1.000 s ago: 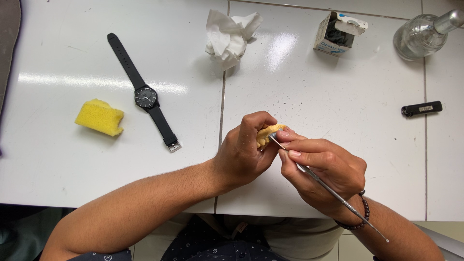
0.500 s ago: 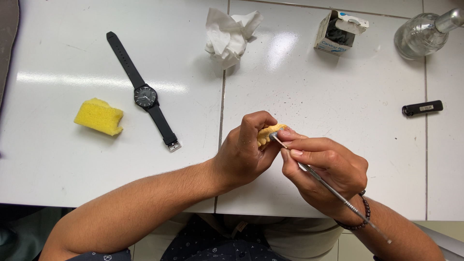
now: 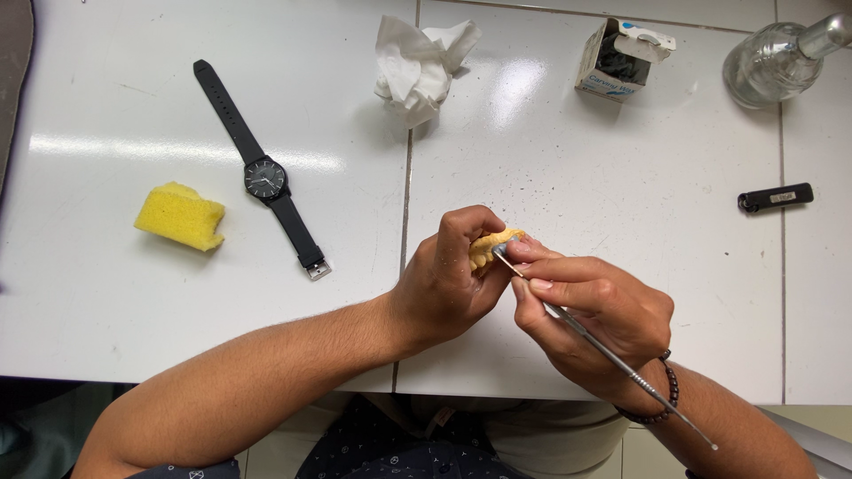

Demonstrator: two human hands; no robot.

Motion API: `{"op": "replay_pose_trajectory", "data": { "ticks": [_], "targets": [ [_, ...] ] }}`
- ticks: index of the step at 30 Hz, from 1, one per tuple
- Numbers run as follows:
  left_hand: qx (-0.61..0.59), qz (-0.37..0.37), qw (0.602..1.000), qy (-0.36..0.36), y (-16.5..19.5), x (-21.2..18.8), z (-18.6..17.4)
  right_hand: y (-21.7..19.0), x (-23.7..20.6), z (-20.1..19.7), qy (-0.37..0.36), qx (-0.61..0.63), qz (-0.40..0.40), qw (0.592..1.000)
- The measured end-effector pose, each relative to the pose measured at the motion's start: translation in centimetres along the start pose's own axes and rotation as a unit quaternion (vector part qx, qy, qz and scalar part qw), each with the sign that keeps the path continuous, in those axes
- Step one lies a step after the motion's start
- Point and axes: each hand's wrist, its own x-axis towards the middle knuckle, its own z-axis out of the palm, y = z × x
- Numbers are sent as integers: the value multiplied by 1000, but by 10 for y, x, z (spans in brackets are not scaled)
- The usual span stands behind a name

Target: The person holds a dental plaster model with artificial teeth in one hand and uses a metal wax carver to sculpt and refine blue wax on the teeth, rotating the model to work different surfaces. They periodically reposition the model and continue carving the wax pattern throughout the episode.

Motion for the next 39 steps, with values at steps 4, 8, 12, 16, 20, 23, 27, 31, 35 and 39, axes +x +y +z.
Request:
{"op": "replay_pose_trajectory", "data": {
  "ticks": [4, 8, 12, 16, 20, 23, 27, 31, 35, 39],
  "targets": [
    [-3, -11, 1000, 4, 0, -1, 1, 0, 0, 0, 10, 0, 9, 1000],
    [-6, -7, 1000, 3, 0, -2, 0, -1, 1, -1, 4, -8, 8, 1000],
    [-6, -8, 1000, 5, 3, 1, 0, 1, -1, -1, 2, -11, -5, 1000],
    [-48, -58, 997, 3, 10, 10, -5, 6, -9, -4, 17, 71, 57, 996],
    [-156, -232, 960, -31, 17, 23, -13, 20, -12, -13, 89, 172, 147, 970],
    [-203, -310, 927, -56, 19, 27, -18, 31, -10, -16, 94, 153, 168, 969],
    [-186, -232, 954, -36, 17, 25, -13, 26, -9, -10, 44, 153, 130, 979],
    [-59, -88, 994, -19, 14, 13, -6, 11, -6, -6, 6, 75, 85, 994],
    [9, -18, 1000, -1, 11, 6, -1, 0, -1, -9, -1, 20, 67, 998],
    [31, -12, 999, 1, 10, 4, 0, -2, 2, -5, 8, 11, 48, 999]
  ]
}}
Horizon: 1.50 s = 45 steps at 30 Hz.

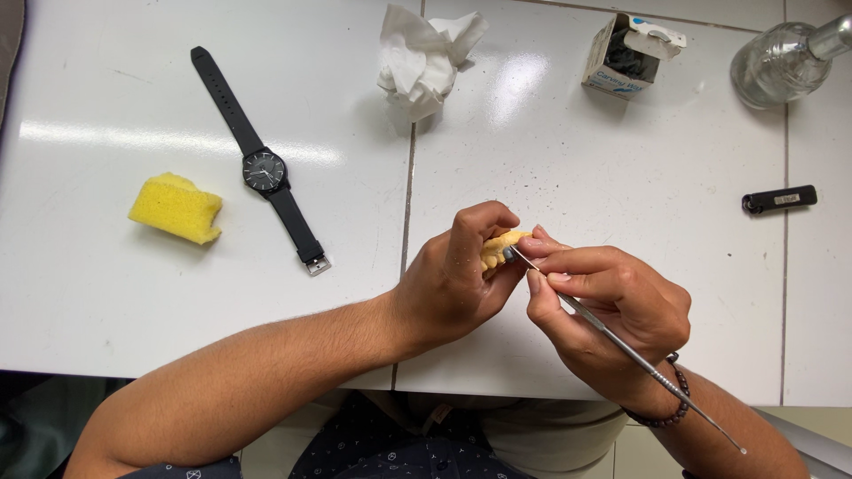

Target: The person holds a dental plaster model with artificial teeth in one hand and uses a metal wax carver to sculpt and refine blue wax on the teeth, rotating the model to work different surfaces. They periodically reposition the model and continue carving the wax pattern throughout the episode.

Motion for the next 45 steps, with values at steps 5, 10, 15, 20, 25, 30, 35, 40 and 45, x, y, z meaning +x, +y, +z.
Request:
{"op": "replay_pose_trajectory", "data": {
  "ticks": [5, 10, 15, 20, 25, 30, 35, 40, 45],
  "targets": [
    [14, 15, 1000, 0, -1, 1, -1, 0, 0, 0, -7, -9, 1, 1000],
    [31, 37, 999, 2, -2, 2, -1, 1, 0, -2, -14, 4, 8, 1000],
    [29, 33, 999, -4, -3, 1, -2, 2, -2, 0, -8, 21, 18, 1000],
    [40, 40, 998, -5, -4, 1, -3, 3, -1, 0, -13, 13, 12, 1000],
    [41, 36, 998, -8, -4, 1, -3, 2, -2, 0, -13, 15, 22, 1000],
    [47, 44, 998, -3, -4, 1, -4, 4, -4, 0, -13, 32, 31, 999],
    [54, 41, 998, 1, -4, 2, -3, 8, -6, 0, -8, 79, 56, 995],
    [56, 36, 998, -5, -4, 2, -4, 9, -7, 0, -14, 70, 52, 996],
    [56, 44, 997, -5, -5, 3, -5, 9, -7, 1, -13, 71, 50, 996]
  ]
}}
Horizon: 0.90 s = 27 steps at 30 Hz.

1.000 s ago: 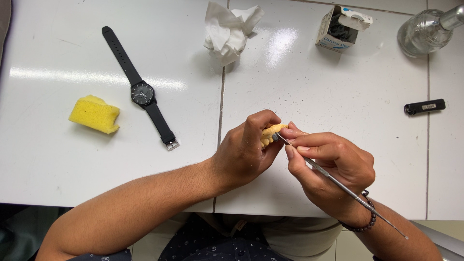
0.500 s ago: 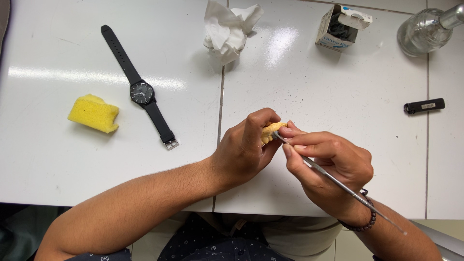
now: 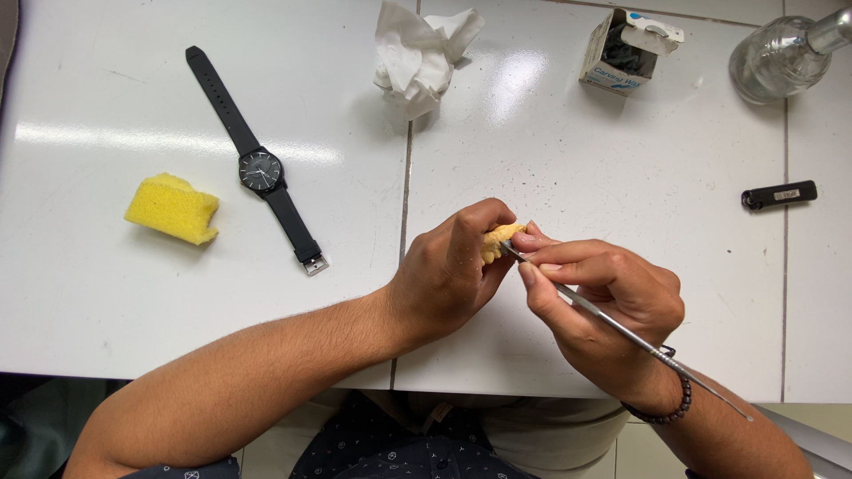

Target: The person holds a dental plaster model with artificial teeth in one hand and uses a metal wax carver to sculpt and refine blue wax on the teeth, rotating the model to work different surfaces. They periodically reposition the model and continue carving the wax pattern throughout the episode.

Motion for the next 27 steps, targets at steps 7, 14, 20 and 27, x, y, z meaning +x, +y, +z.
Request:
{"op": "replay_pose_trajectory", "data": {
  "ticks": [7, 14, 20, 27],
  "targets": [
    [19, 4, 1000, -4, 0, 0, -1, -1, 1, -1, -2, -1, 1, 1000],
    [17, -1, 1000, -2, 0, 0, -1, -1, 1, -1, 3, 7, 3, 1000],
    [10, -10, 1000, -17, 0, -2, -1, -2, 0, -2, 5, 11, 18, 1000],
    [20, -5, 1000, -13, 1, -2, -2, -3, 0, -1, 2, 17, 17, 1000]
  ]
}}
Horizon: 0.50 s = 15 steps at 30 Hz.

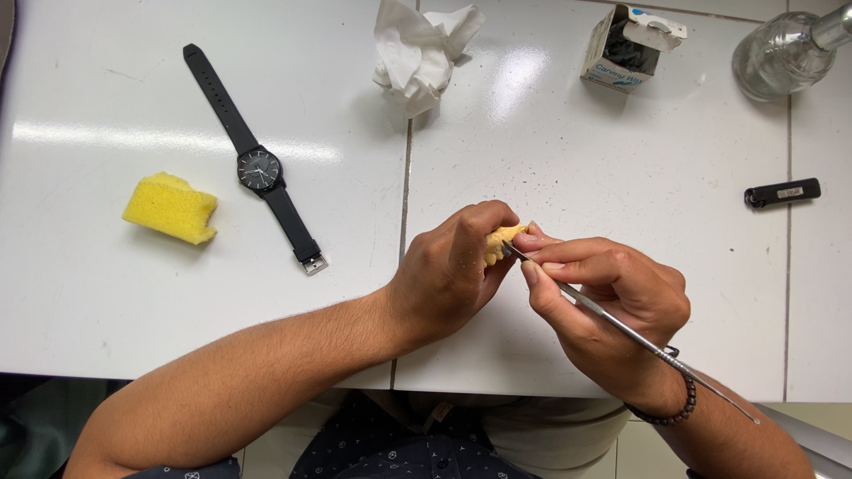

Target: The person holds a dental plaster model with artificial teeth in one hand and uses a metal wax carver to sculpt and refine blue wax on the teeth, rotating the model to work different surfaces. They periodically reposition the model and continue carving the wax pattern throughout the episode.

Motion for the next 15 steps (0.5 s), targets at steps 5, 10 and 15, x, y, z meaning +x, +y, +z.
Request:
{"op": "replay_pose_trajectory", "data": {
  "ticks": [5, 10, 15],
  "targets": [
    [5, 8, 1000, 2, -1, 0, 0, 1, 1, 0, -2, -10, -4, 1000],
    [-29, -11, 999, 6, 0, 0, 4, 0, 0, -2, 0, -28, -11, 1000],
    [-32, -17, 999, 6, 1, 0, 5, -2, 1, -2, -2, -71, -32, 997]
  ]
}}
